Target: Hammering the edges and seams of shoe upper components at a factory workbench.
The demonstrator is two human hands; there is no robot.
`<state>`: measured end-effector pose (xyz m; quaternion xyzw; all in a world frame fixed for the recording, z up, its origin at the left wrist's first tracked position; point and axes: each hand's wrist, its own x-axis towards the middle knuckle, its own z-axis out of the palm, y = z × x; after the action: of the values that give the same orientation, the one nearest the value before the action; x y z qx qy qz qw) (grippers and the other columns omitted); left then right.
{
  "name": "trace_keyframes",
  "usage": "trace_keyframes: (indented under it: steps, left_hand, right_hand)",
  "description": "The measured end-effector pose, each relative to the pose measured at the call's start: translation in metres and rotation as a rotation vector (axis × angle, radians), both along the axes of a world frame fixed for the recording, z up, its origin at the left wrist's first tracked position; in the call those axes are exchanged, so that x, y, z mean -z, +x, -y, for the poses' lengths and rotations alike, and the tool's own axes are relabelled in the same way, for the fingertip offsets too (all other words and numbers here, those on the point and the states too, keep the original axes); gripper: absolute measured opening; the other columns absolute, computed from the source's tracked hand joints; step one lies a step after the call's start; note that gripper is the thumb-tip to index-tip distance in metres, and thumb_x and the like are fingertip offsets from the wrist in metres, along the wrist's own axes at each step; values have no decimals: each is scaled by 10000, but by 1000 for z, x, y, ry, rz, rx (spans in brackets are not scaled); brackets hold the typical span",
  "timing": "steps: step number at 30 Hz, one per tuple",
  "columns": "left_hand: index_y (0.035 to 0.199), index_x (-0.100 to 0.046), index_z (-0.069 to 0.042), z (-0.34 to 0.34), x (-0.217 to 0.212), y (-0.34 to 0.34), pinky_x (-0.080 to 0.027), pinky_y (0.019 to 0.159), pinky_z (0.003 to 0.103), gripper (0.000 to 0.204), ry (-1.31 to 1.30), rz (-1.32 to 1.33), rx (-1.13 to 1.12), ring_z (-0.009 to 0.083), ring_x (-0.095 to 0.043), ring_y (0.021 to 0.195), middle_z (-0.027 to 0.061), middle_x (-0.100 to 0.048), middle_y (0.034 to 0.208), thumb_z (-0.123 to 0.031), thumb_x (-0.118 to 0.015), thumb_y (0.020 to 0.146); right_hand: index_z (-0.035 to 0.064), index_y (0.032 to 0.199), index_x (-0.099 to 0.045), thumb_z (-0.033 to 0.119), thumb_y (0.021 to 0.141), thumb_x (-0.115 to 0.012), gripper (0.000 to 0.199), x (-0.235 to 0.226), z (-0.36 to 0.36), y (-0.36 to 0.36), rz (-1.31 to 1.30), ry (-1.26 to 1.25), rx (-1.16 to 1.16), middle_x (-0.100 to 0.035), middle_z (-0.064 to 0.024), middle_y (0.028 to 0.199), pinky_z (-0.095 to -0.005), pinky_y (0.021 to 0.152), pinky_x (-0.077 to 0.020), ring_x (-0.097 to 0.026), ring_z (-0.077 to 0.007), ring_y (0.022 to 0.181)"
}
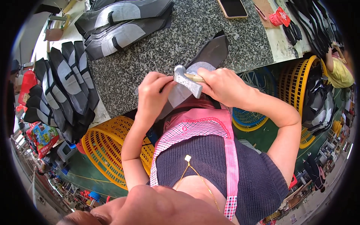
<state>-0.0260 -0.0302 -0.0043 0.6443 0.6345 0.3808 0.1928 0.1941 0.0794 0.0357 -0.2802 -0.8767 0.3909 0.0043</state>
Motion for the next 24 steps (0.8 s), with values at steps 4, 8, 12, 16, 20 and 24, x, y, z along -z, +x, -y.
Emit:
trace_keyframes:
  steps: [4, 8, 12, 16, 20, 24]
  left_hand:
    - [892, -729, 10, 13, -7, -2, -539, 688, 395, 122, -24, -142, 20, 292, -646, 795, 112, -649, 830, -13, -778, 782]
    - [930, -714, 7, 20, -4, 1, -532, 680, 393, 183, 89, -337, 105, 287, -628, 799, 99, -639, 853, 7, -757, 752]
    - [890, -718, 4, 22, -3, -5, -529, 686, 391, 133, 29, -155, 32, 274, -623, 791, 95, -633, 832, -21, -779, 774]
    - [878, -718, -1, 28, -7, -8, -531, 673, 383, 115, -18, -194, 28, 272, -617, 773, 91, -632, 828, -28, -781, 785]
    - [913, -712, -19, 33, 1, -7, -524, 638, 364, 145, 86, -270, 57, 250, -608, 746, 76, -622, 821, -20, -774, 782]
    - [917, -706, -27, 28, 3, -8, -521, 629, 359, 144, 79, -284, 72, 241, -610, 746, 73, -623, 826, -24, -766, 787]
  right_hand:
    - [-25, 1003, -570, 134, 967, -642, 178, -6, -15, -5, -32, -150, 119, -613, -233, 720, -434, 613, -497, -639, -456, 743]
    - [-5, 985, -558, 196, 1003, -597, 205, -19, -1, -13, -261, -73, 190, -625, -222, 718, -462, 572, -494, -653, -435, 721]
    - [-2, 1008, -567, 179, 977, -605, 187, -1, 8, -9, -22, -20, -41, -643, -231, 748, -504, 615, -511, -652, -452, 730]
    - [-11, 997, -564, 176, 980, -592, 190, -2, -10, -15, -45, -84, 34, -639, -235, 755, -488, 594, -496, -644, -455, 731]
    - [-4, 966, -536, 191, 984, -594, 204, -24, 4, -22, -211, -227, 139, -625, -237, 743, -494, 621, -501, -644, -453, 742]
    - [-13, 928, -547, 173, 985, -566, 196, -15, -9, -16, 8, -10, -109, -608, -235, 723, -491, 619, -509, -651, -441, 732]
